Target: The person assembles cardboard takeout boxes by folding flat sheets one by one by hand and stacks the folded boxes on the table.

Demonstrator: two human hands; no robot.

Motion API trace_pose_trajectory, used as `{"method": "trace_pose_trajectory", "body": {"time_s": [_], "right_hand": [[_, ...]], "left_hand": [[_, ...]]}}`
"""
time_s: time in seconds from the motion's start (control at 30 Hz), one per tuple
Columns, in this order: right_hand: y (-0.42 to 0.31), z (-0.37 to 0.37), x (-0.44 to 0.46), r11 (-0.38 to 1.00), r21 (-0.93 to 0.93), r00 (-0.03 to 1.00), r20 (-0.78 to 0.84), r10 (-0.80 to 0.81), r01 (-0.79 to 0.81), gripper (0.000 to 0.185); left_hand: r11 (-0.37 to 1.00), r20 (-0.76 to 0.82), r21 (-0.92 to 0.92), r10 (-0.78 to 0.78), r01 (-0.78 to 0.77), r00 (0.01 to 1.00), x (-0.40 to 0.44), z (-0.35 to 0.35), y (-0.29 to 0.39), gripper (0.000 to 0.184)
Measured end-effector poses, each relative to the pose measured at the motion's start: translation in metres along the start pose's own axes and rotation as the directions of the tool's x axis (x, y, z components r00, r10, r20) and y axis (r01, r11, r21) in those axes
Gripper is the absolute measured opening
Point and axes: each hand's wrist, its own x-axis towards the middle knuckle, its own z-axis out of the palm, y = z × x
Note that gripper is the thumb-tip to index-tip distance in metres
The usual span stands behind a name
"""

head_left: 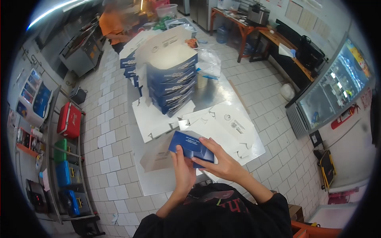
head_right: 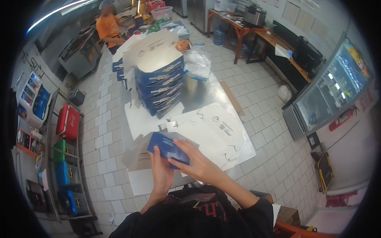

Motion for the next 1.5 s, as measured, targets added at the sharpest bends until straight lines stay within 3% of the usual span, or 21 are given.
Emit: {"method": "trace_pose_trajectory", "body": {"time_s": [0.23,0.3,0.43,0.5,0.6,0.7,0.77,0.83,0.87,0.93,0.97,1.03,1.07,1.1,1.17,1.23,1.3,1.33,1.37,1.43,1.5], "right_hand": [[0.004,0.004,-0.009,0.986,-0.158,0.998,-0.022,-0.053,0.049,0.042],[0.001,0.005,-0.005,0.995,-0.080,0.994,-0.093,0.055,-0.063,0.041],[-0.004,-0.004,-0.005,0.992,0.064,0.989,-0.092,0.113,-0.108,0.049],[-0.010,-0.005,-0.005,0.841,0.381,0.882,-0.120,0.456,-0.384,0.059],[-0.008,-0.002,-0.007,0.870,0.272,0.879,-0.136,0.458,-0.411,0.066],[-0.005,-0.001,-0.008,0.894,0.209,0.882,-0.184,0.433,-0.396,0.068],[0.002,0.005,-0.013,0.954,0.022,0.925,-0.240,0.295,-0.298,0.066],[0.008,0.008,-0.014,0.966,-0.016,0.935,-0.253,0.247,-0.260,0.064],[0.011,0.008,-0.014,0.958,-0.061,0.926,-0.278,0.254,-0.280,0.066],[0.018,0.008,-0.013,0.947,-0.111,0.915,-0.316,0.252,-0.300,0.068],[0.018,0.006,-0.012,0.953,-0.112,0.921,-0.310,0.235,-0.281,0.068],[0.016,-0.001,-0.009,0.964,-0.043,0.929,-0.281,0.239,-0.261,0.068],[0.017,-0.007,-0.010,0.968,-0.047,0.940,-0.257,0.225,-0.245,0.068],[0.019,-0.015,-0.011,0.973,-0.045,0.946,-0.248,0.208,-0.225,0.068],[0.021,-0.025,-0.013,0.976,-0.048,0.966,-0.163,0.200,-0.210,0.068],[0.021,-0.023,-0.011,0.982,-0.045,0.970,-0.166,0.176,-0.186,0.069],[0.018,-0.020,-0.010,0.973,-0.011,0.949,-0.223,0.223,-0.231,0.069],[0.018,-0.019,-0.010,0.975,-0.016,0.951,-0.225,0.211,-0.220,0.069],[0.019,-0.016,-0.011,0.970,-0.005,0.942,-0.242,0.234,-0.242,0.069],[0.020,-0.006,-0.013,0.964,0.010,0.930,-0.262,0.258,-0.265,0.069],[0.022,0.009,-0.016,0.928,0.138,0.867,-0.332,0.372,-0.345,0.069]], "left_hand": [[0.999,0.051,0.034,-0.007,0.006,0.999,-0.013,0.007,-0.009,0.039],[0.999,0.019,0.028,0.025,-0.026,1.000,-0.013,0.007,-0.010,0.038],[0.991,0.156,0.113,-0.086,0.069,0.984,-0.003,-0.005,0.001,0.038],[0.982,0.203,0.159,-0.136,0.105,0.970,-0.002,-0.006,0.003,0.038],[0.983,0.294,0.065,-0.185,0.173,0.938,0.006,-0.008,0.003,0.039],[0.980,0.181,-0.139,-0.118,0.144,0.976,0.024,-0.016,0.016,0.048],[0.975,0.144,-0.165,-0.128,0.152,0.981,0.037,-0.031,0.021,0.049],[0.905,0.301,-0.234,-0.279,0.354,0.912,0.046,-0.050,0.017,0.041],[0.909,0.290,-0.251,-0.256,0.331,0.922,0.041,-0.050,0.015,0.041],[0.973,0.091,0.206,-0.128,0.107,0.988,0.032,-0.036,0.006,0.027],[0.976,0.090,0.197,-0.109,0.090,0.990,0.031,-0.031,0.000,0.027],[0.841,0.066,0.445,0.312,-0.308,0.948,0.032,-0.026,-0.011,0.021],[0.751,0.077,0.578,0.340,-0.320,0.937,0.033,-0.033,-0.009,0.018],[0.750,0.067,0.573,0.358,-0.329,0.931,0.037,-0.037,-0.006,0.018],[0.478,0.192,0.820,0.285,-0.313,0.939,0.040,-0.047,0.000,0.027],[0.531,0.191,0.779,0.307,-0.334,0.932,0.034,-0.033,0.005,0.022],[0.816,0.170,0.518,0.195,-0.256,0.966,0.034,-0.026,0.000,0.019],[0.854,0.149,0.471,0.172,-0.223,0.974,0.035,-0.024,-0.002,0.017],[0.852,0.155,0.468,0.183,-0.235,0.971,0.037,-0.024,-0.003,0.017],[0.860,0.137,0.502,0.019,-0.086,0.990,0.039,-0.026,-0.003,0.018],[0.823,0.154,0.536,0.122,-0.187,0.980,0.032,-0.020,-0.006,0.019]]}}
